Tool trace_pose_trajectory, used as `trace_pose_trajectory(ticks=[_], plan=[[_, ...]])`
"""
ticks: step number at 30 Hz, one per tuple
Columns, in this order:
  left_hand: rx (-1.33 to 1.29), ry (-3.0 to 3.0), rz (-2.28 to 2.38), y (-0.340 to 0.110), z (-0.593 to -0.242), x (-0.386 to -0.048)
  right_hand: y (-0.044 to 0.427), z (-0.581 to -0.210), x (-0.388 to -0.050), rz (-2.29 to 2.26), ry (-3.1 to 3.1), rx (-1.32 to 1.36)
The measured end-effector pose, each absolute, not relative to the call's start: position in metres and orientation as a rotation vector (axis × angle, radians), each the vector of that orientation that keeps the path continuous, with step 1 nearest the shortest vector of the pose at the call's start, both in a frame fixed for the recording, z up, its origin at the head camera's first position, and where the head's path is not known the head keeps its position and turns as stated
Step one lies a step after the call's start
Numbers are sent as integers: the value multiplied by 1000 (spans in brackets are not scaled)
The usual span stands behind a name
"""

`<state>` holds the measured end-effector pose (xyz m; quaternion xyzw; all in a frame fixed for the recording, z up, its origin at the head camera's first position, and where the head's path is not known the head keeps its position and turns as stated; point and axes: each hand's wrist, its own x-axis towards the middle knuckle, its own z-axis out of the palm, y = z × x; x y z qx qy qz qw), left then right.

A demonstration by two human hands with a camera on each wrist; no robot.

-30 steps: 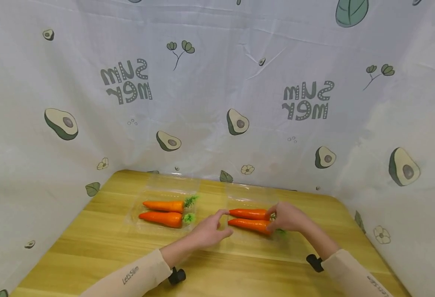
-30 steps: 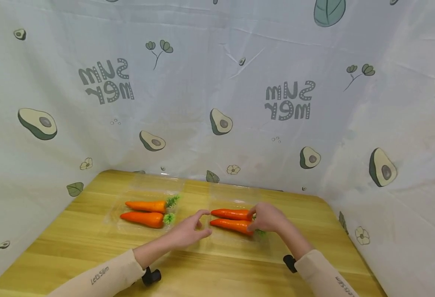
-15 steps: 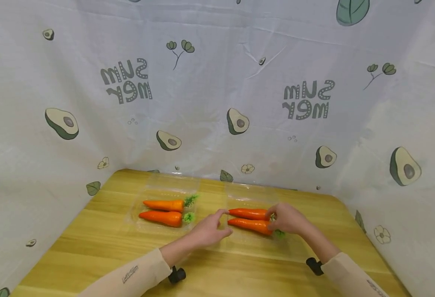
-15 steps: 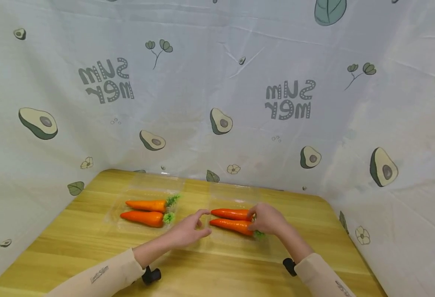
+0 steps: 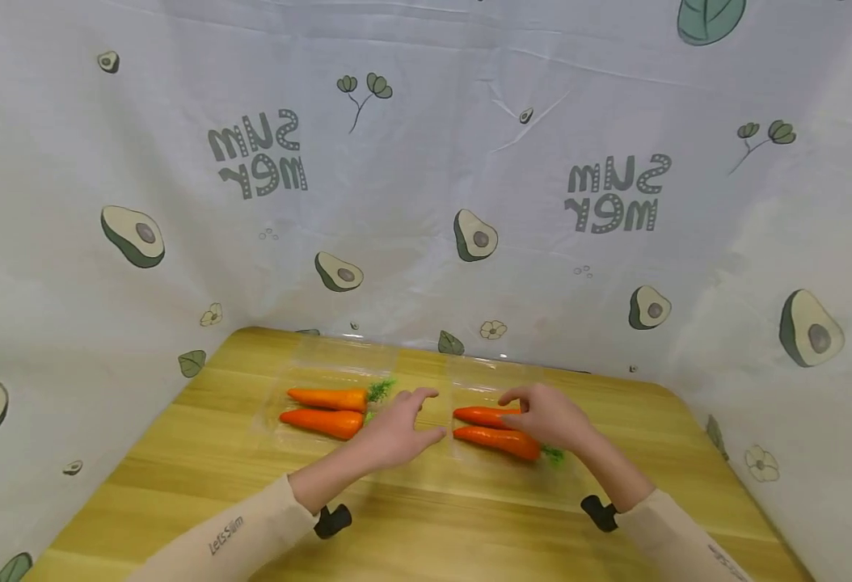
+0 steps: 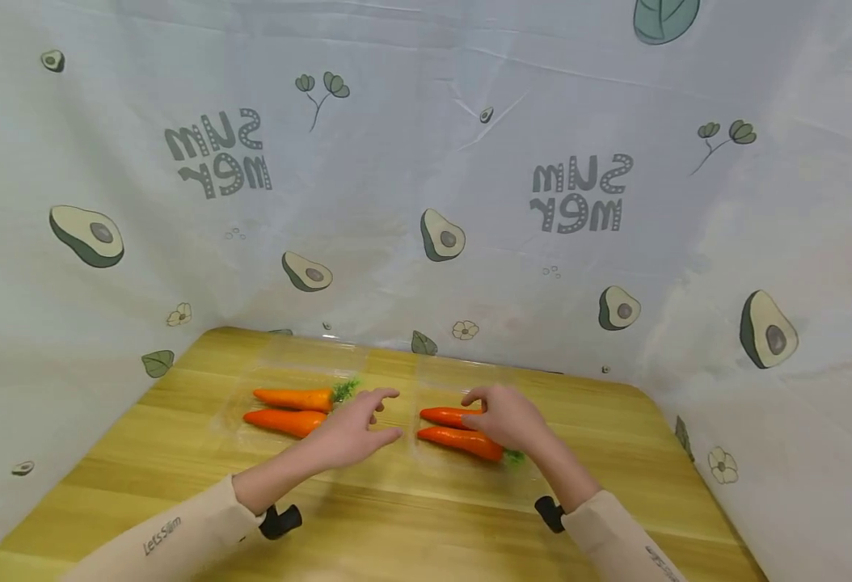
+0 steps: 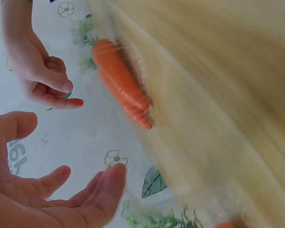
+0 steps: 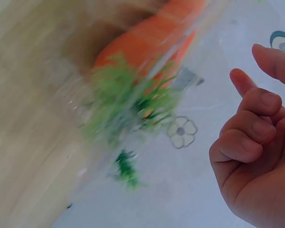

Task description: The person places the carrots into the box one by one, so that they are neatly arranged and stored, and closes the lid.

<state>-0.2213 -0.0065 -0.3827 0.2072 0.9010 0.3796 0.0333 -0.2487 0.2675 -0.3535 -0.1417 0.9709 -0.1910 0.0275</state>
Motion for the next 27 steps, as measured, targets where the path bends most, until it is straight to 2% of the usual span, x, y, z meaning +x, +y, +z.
trace_pose_trajectory(ticks=[11,27], plan=[[622,2778,1262,-34,-349,-221,232,-342,-258,-676,2989,-479],[472,3002,1264,-132,-330,-249,191,-337,-276,-751,2919,-568]])
